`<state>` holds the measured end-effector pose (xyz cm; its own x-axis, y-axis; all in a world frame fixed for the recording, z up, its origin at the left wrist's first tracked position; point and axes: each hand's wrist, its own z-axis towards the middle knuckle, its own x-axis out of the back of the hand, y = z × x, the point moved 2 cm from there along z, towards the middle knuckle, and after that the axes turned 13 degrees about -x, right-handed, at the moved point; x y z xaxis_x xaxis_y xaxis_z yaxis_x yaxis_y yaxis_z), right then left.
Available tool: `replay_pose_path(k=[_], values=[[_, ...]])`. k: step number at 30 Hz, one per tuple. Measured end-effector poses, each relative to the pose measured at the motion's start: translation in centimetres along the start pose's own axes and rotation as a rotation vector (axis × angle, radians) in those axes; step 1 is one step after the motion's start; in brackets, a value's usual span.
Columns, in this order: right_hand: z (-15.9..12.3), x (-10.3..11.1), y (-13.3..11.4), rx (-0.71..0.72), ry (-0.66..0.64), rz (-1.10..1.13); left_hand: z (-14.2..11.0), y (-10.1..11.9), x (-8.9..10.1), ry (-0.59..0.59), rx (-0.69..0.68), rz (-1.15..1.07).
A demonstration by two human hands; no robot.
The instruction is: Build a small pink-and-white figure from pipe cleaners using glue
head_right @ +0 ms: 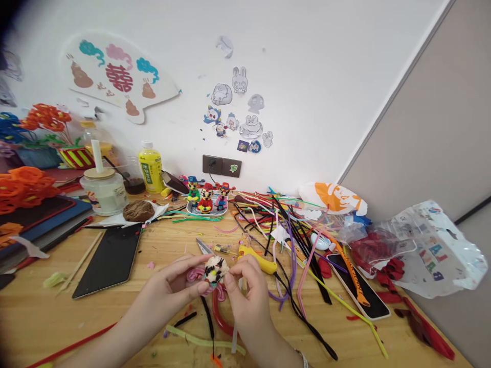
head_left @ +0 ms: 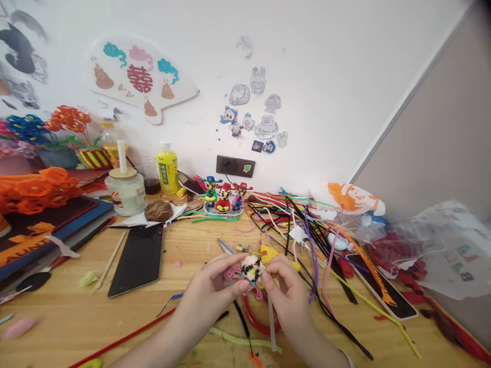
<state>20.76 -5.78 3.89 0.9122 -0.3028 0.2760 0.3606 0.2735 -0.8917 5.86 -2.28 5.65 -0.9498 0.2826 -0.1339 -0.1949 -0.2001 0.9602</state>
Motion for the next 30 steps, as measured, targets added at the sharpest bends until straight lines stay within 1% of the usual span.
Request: replay_pose_path(k=[5,8,11,14,16,18,20,22,24,27,30], values=[[-0.1,0.0,-0.4,0.031,0.021,-0.008,-0.1,0.0,0.0,-0.036,-0.035,0.013],[-0.1,-0.1,-0.5,0.050,0.027,-0.023,-0.1,0.1,0.1,-0.067,-0.033,0.032],[-0.1,-0.2,-0.3,0.043,0.027,-0.055,0.2,0.2,0.2,-0.083,-0.018,0.028],[0.3,0.1,-0.1,0.033,-0.002,-0.116,0.6,0.1,0.6,-0.089,0.035,-0.021],[0.6,0.4,0.1,0.037,-0.001,-0.158,1.0,-0.1,1.0,-0.097,0.059,-0.074],[0.9,0.7,0.5,0.034,0.020,-0.168,1.5,-0.3,1.6,-0.107,0.050,-0.120],[1.2,0.7,0.9,0.014,0.013,-0.147,2.1,-0.4,2.3,-0.121,0.036,-0.141],[1.3,0.4,1.5,-0.009,-0.030,-0.134,2.7,-0.4,3.0,-0.129,0.021,-0.127],[1.3,0.1,2.0,-0.007,-0.054,-0.162,3.2,-0.2,3.9,-0.116,0.008,-0.063],[1.2,-0.3,2.5,0.046,-0.055,-0.275,3.6,-0.1,5.0,-0.109,0.034,0.021],[1.1,-0.5,2.4,0.105,-0.112,-0.465,3.7,-0.4,5.7,-0.151,0.059,0.028]])
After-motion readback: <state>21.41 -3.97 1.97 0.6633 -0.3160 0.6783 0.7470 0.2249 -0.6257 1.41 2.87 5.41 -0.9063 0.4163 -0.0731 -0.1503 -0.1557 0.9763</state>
